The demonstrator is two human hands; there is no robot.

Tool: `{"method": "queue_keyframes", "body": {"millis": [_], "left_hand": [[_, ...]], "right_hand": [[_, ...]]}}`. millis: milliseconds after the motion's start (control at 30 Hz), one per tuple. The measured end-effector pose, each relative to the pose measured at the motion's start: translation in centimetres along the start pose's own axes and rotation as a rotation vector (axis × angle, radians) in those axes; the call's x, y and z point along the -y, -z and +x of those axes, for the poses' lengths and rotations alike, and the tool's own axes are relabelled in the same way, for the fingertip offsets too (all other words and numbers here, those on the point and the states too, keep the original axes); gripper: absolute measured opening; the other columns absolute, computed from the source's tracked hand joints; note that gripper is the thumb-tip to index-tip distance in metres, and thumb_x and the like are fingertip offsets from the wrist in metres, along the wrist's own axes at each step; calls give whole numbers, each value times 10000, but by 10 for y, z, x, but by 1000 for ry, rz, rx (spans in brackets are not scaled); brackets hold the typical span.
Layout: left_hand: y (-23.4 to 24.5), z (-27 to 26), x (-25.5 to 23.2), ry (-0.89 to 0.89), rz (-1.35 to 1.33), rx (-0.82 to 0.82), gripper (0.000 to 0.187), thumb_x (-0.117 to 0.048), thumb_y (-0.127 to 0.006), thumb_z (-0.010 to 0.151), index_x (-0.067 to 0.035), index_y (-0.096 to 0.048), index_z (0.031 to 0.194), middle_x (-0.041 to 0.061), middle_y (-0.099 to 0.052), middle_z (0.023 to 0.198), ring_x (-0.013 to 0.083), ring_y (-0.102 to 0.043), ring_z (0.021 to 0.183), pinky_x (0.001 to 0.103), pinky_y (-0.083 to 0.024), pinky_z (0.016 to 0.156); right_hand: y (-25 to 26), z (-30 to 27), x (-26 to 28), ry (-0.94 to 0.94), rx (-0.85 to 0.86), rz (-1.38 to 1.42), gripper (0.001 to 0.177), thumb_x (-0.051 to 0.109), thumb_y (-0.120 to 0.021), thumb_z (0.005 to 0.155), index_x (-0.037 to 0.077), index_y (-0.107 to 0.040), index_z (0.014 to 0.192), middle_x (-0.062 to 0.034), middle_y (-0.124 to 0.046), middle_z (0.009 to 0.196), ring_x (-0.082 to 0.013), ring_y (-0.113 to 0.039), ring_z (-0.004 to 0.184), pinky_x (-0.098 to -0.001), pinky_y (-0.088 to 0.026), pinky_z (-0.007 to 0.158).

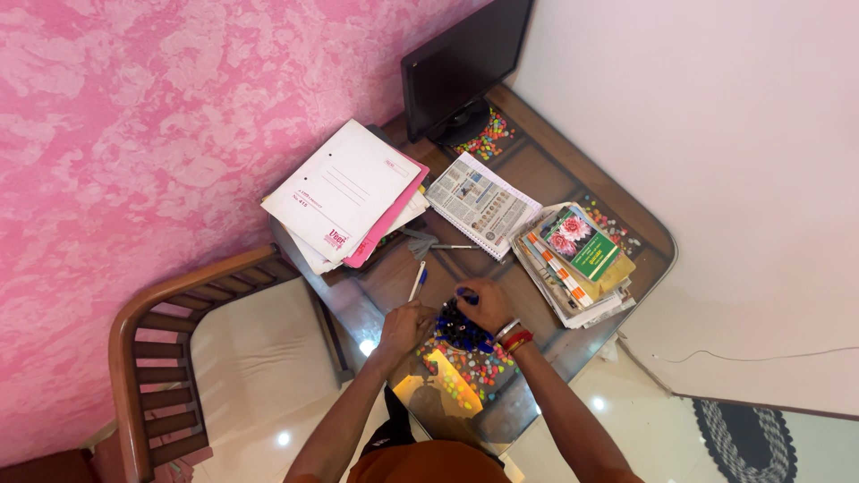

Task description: The person organizes a cluttered desk by sorting and stacking various items. They handle notebooks, books, newspapers, and a pen holder, arranging them into neat piles on the glass surface.

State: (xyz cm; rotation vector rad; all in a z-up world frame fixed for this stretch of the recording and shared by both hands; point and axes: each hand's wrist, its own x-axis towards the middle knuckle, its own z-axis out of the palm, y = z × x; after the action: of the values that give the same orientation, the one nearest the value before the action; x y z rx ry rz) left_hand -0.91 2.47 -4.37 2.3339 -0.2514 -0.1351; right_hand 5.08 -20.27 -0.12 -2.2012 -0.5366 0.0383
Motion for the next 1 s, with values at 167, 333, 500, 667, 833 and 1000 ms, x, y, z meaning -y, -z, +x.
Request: {"method": "queue_keyframes", "body": {"millis": [167, 333, 500, 667, 833, 1000], "left_hand": [[-6, -1, 29, 203, -35, 1, 284, -151, -732, 804, -167, -753, 1087, 70, -696, 1006, 292, -712, 884, 430, -562, 792], [-22, 16, 59, 449, -73, -104, 311, -224, -780, 790, -148, -688, 1078, 90, -690, 1029, 302, -711, 941, 429, -569, 833], [-29, 40, 70, 512, 67, -8, 383, -325, -839, 790, -110, -642, 1038, 152, -667, 1047, 393, -678, 964, 494, -547, 832], [-31, 61, 81, 642, 23, 90, 344, -361, -828, 798, -134, -649, 985, 138, -731, 894, 372, -708, 897, 484, -564, 804], [-35, 69, 90, 621, -71, 38, 213, -315, -797, 794, -138, -695, 853, 128, -755, 845, 344, -724, 824, 458, -565, 764], [-42, 59, 96, 542, -241, -152, 181, -218, -776, 802, -66, -683, 832, 142, -725, 741, 286, -719, 691, 409, -567, 660]], "right_hand": [[-12, 12, -18, 31, -10, -153, 281, 152, -785, 644, 61, -755, 908, -132, -757, 935, -356, -666, 920, -463, -513, 876], [-39, 52, -82, -82, -85, -21, 245, 191, -702, 789, 87, -751, 1005, -112, -770, 973, -307, -738, 951, -416, -577, 885], [-59, 99, -139, -111, 26, -149, 300, 190, -732, 789, 75, -754, 1064, -170, -752, 1003, -370, -715, 957, -454, -567, 885], [-78, 129, -154, -106, 94, -259, 364, 183, -755, 755, 61, -733, 1097, -195, -712, 1097, -400, -672, 1005, -476, -530, 923], [-87, 127, -154, -222, 201, -405, 297, 154, -765, 678, 91, -764, 968, -168, -719, 1037, -370, -661, 1016, -450, -531, 923], [-76, 113, -160, -355, 160, -167, 219, 162, -743, 733, 73, -737, 933, -108, -764, 848, -270, -739, 806, -386, -594, 788]]}}
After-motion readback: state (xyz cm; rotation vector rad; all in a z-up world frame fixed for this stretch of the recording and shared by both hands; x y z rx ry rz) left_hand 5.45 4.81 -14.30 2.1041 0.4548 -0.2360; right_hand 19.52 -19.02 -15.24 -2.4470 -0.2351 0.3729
